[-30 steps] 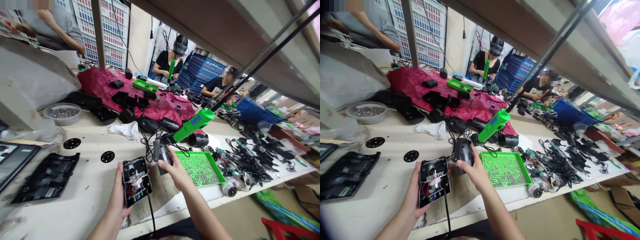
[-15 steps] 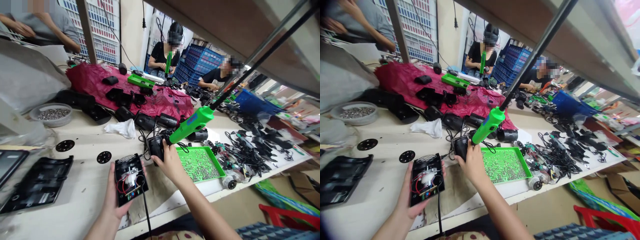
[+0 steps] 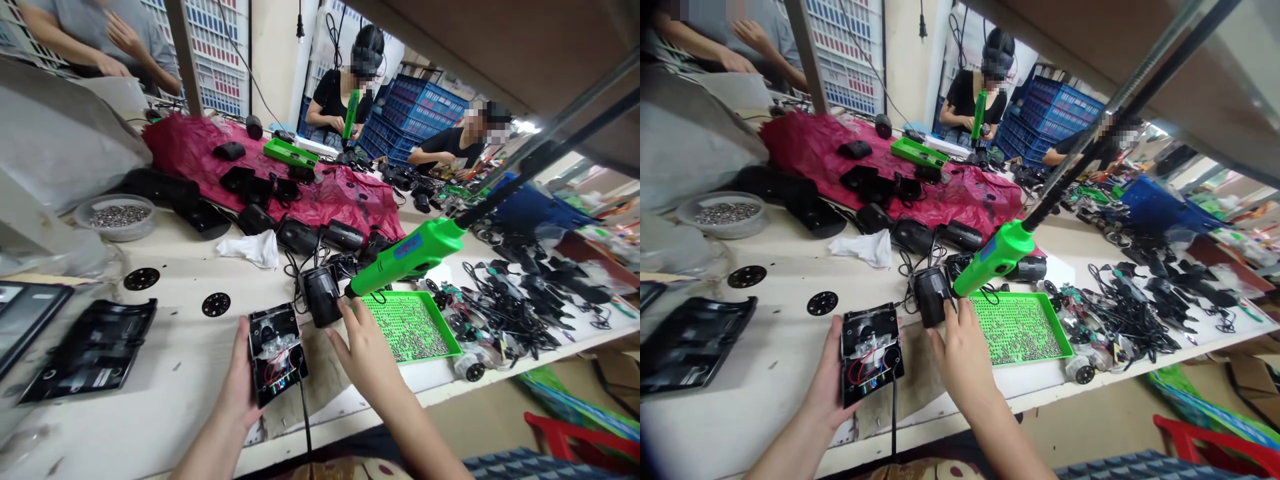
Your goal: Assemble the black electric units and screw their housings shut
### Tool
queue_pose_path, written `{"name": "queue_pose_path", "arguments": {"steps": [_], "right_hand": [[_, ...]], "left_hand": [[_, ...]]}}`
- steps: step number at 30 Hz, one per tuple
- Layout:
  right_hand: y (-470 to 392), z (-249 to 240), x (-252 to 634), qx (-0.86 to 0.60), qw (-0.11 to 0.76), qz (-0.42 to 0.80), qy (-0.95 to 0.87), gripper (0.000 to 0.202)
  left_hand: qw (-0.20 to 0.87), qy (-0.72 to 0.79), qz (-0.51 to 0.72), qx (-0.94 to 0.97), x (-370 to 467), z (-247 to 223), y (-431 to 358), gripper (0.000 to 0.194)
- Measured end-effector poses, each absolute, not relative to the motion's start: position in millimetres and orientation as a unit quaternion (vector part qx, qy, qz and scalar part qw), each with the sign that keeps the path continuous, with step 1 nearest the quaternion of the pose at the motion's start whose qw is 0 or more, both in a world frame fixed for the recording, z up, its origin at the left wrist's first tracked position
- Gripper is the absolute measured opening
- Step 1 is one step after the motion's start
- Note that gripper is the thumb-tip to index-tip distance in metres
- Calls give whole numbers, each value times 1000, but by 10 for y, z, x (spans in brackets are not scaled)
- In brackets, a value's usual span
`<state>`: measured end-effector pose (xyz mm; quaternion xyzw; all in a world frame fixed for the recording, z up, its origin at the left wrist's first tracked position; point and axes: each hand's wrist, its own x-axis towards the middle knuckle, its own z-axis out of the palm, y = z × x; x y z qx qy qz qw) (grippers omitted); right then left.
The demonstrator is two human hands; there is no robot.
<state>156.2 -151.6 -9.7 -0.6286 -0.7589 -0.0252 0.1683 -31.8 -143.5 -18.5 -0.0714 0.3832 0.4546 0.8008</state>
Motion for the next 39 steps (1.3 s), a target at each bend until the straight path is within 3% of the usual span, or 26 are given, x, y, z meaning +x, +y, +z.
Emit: {"name": "queue_pose_path", "arguments": {"steps": [3,8,20,27,39], "right_hand": [[-1598,53,1533,-600,182,6,-779,30],[-1500,287,1342,-495,297,33,-816,16],[-1247,222,1263,-439,263,15,-859,18],[-1197,165,1350,-442,390,49,-806,14],[-1173,-46,1302,-440,427,58,-788,14]], "left_hand": [[805,382,448,-70,-303,-187,-1443,64],[842,359,396,-76,-285,-206,-1474,65],[857,347,375,-75,-284,-211,-1496,61],[866,345,358,-50,-302,-212,-1492,59],[854,354,377,-62,-301,-193,-1495,55]]}}
